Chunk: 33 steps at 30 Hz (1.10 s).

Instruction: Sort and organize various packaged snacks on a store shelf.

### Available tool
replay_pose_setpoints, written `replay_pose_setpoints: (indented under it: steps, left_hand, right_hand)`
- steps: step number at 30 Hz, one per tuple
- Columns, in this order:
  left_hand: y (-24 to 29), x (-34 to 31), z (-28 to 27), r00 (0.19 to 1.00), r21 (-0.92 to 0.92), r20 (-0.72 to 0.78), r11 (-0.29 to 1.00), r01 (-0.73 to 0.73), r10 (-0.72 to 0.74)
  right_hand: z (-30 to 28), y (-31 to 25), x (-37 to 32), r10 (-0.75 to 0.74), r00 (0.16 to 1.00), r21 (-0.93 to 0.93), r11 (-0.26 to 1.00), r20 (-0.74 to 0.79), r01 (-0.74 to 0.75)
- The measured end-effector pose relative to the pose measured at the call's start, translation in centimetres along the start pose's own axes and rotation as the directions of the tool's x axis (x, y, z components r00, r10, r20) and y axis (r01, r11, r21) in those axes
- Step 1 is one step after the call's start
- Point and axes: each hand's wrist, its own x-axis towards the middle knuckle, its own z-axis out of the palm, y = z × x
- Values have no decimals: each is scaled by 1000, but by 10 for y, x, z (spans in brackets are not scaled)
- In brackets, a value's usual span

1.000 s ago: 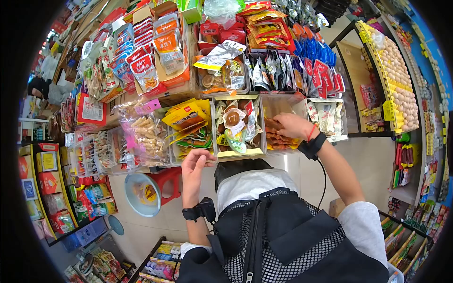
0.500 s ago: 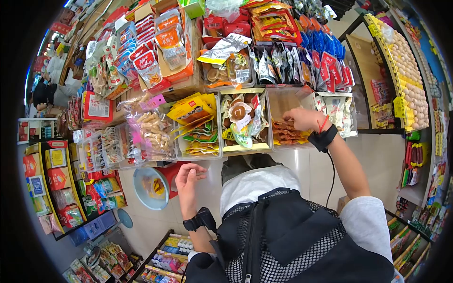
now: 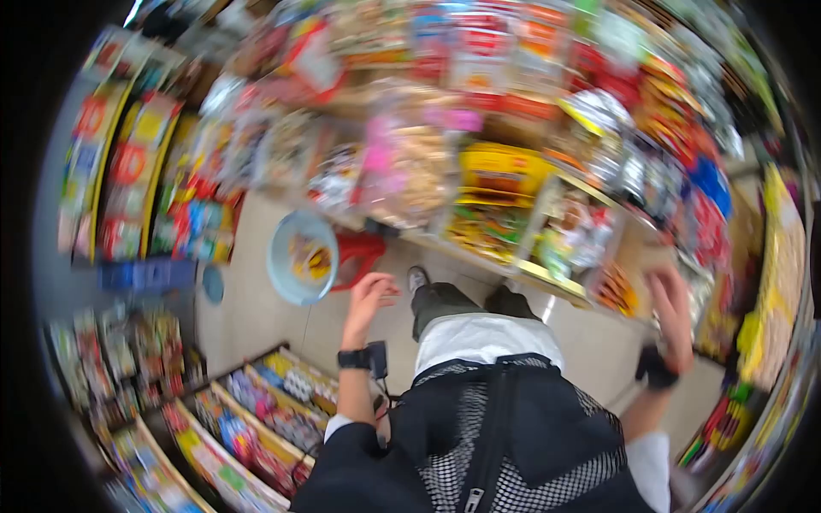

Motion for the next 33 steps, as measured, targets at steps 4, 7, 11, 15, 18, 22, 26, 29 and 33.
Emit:
replay_pose_setpoints:
  steps: [4,7,11,15,18,22,26,29,33]
  left_hand:
    - [-137,16,-92,975,80,-88,974,213,-205]
    - [-237,4,-155,892,58,-125,895,443,-434]
    - [-295,-32,-214,753,-57,-143,765,642,-643]
    - [-314,-37,-269,741,-58,-146,753,655,-656]
    - [-301,-18,-298,816,-130,-205,841,525,-541]
    - [-266,30,-316,890,-138,-344,953,268,-300]
    - [-255,77,-320,864,291,-503,941,171,-2]
    - [-210,89,-317,863,441,-501,878,185,69]
    - [-213,103,-335,880,318,-475,934,164,7]
  right_hand:
    - [43,-11,-57,73,969,333,931,234,-150]
    - [126,-23,-63,246,819,125,926,519,-357]
    - [251,-4,-41,382,683,-275,924,622,-266]
    - [369,-33,15,210,650,-310,950,731,42]
    - [442,-75,54,142,588,-175,984,796,-1]
    - [555,-101,98,20,476,4,999,879,-50]
    - [684,-81,106,38,383,-7,997,923,-81]
    - [765,-58,108,-23,362,-6,997,932,79]
    - [821,-66,104,-22,471,-155,930,882,333]
